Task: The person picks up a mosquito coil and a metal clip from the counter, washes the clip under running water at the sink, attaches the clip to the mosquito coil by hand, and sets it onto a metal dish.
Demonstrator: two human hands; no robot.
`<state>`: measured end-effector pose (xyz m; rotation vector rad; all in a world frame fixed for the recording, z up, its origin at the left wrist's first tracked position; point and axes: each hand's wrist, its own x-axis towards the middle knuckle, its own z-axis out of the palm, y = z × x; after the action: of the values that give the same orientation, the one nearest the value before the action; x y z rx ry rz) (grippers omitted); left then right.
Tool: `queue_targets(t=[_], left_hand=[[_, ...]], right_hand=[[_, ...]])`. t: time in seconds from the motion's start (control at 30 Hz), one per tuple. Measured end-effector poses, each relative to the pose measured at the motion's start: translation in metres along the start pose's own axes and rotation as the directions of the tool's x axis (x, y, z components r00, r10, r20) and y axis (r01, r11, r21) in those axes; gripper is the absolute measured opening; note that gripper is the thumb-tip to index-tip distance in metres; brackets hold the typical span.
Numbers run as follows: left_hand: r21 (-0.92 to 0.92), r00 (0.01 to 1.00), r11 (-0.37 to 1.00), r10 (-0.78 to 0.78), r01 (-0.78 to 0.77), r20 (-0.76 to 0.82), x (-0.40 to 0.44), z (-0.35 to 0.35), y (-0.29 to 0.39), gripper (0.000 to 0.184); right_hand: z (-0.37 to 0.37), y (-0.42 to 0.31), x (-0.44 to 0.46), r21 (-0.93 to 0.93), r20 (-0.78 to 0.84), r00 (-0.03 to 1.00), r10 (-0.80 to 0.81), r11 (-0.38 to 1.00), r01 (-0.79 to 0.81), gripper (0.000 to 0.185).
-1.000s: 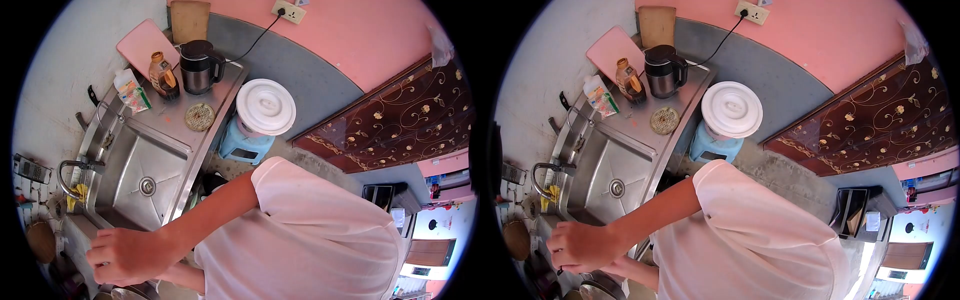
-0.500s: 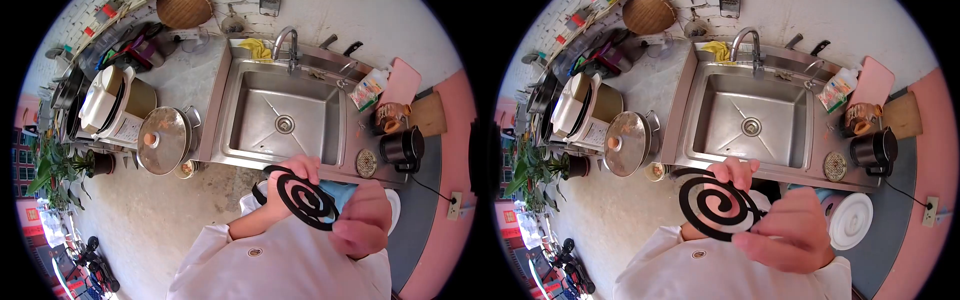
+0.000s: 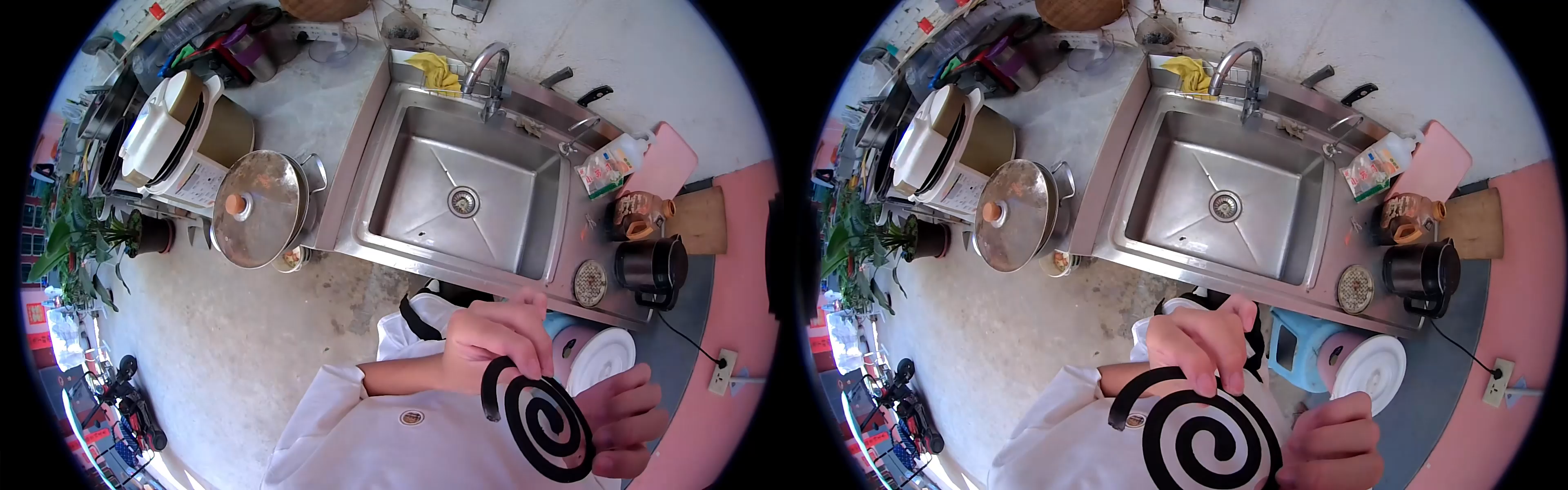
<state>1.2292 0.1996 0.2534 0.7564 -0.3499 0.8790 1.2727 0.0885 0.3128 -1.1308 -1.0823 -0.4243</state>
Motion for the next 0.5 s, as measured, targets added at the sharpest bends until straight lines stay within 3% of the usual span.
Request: queue_targets(t=[0.37, 0.47, 0.5], left_hand=[[0.026, 1.000, 1.000, -0.012, 0.012, 0.009, -0.003, -0.003, 0.000, 0.018], [0.032, 1.000, 0.999, -0.005, 0.005, 0.004, -0.004, -0.003, 0.001, 0.018], [0.040, 1.000, 0.999, 0.003, -0.004, 0.009, -0.004, -0.003, 0.001, 0.018]], right_hand=[[-0.008, 0.003, -0.002, 0.015, 0.097, 0.995, -0.018, 1.000, 0.016, 0.025], [-0.003, 0.001, -0.004, -0.039, -0.005, 1.000, 0.010, 0.999, -0.010, 0.024], [-0.008, 0.003, -0.003, 0.012, 0.064, 0.998, -0.026, 1.000, 0.025, 0.024]])
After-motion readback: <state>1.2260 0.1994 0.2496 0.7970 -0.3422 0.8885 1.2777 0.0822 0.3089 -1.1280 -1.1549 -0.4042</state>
